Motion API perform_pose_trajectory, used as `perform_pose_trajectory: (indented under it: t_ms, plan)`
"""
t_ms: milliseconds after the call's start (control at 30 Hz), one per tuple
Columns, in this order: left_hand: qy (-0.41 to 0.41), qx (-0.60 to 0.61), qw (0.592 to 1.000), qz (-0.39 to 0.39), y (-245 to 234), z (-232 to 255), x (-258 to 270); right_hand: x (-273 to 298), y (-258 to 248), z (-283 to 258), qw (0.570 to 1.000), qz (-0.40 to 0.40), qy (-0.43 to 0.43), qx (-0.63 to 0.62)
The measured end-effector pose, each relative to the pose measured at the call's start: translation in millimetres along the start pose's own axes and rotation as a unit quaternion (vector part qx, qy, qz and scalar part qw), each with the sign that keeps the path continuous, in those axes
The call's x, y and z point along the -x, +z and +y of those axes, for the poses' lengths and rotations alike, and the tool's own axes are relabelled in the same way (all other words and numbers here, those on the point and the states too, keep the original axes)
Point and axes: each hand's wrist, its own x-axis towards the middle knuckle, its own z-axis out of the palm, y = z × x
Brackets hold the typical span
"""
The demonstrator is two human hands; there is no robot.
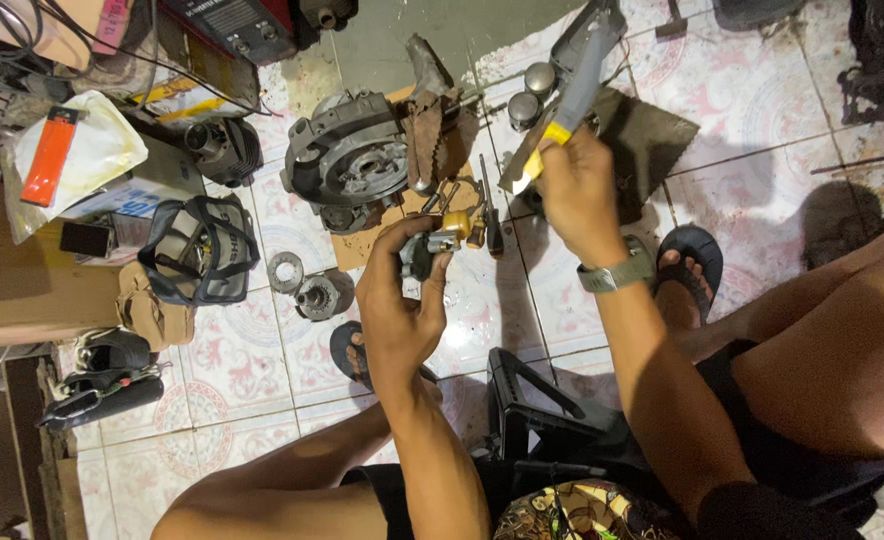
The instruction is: The person sits on a low stool and uses a yellow-handled screwdriver to manipulate a small metal engine component held in the left hand. The person then picks up a larger, complex metal part and uses the screwdriver to work on it, occasionally placing the tool down to adjust the part with both hands.
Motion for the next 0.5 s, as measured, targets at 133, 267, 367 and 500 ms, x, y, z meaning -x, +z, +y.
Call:
perform_pose_trajectory:
  t_ms: [133, 267, 367, 500]
  plan:
    - [0.001, 0.009, 1.0, 0.012, 1.2, -3.0, 0.1, 14.0, -24.5, 117.4, 0.934, -0.112, 0.137, 0.311]
    - [-0.005, 0.022, 0.999, 0.022, 3.9, -10.2, 1.1, 46.9, -46.4, 217.8, 0.867, -0.172, 0.249, 0.397]
    - [0.005, 0.025, 0.999, 0.027, 5.1, -11.4, -0.4, 71.0, -53.6, 221.6, 0.792, -0.22, 0.313, 0.476]
    - [0.012, 0.023, 0.999, 0.037, 4.8, -8.1, -3.9, 80.1, -63.8, 250.7, 0.772, -0.231, 0.333, 0.489]
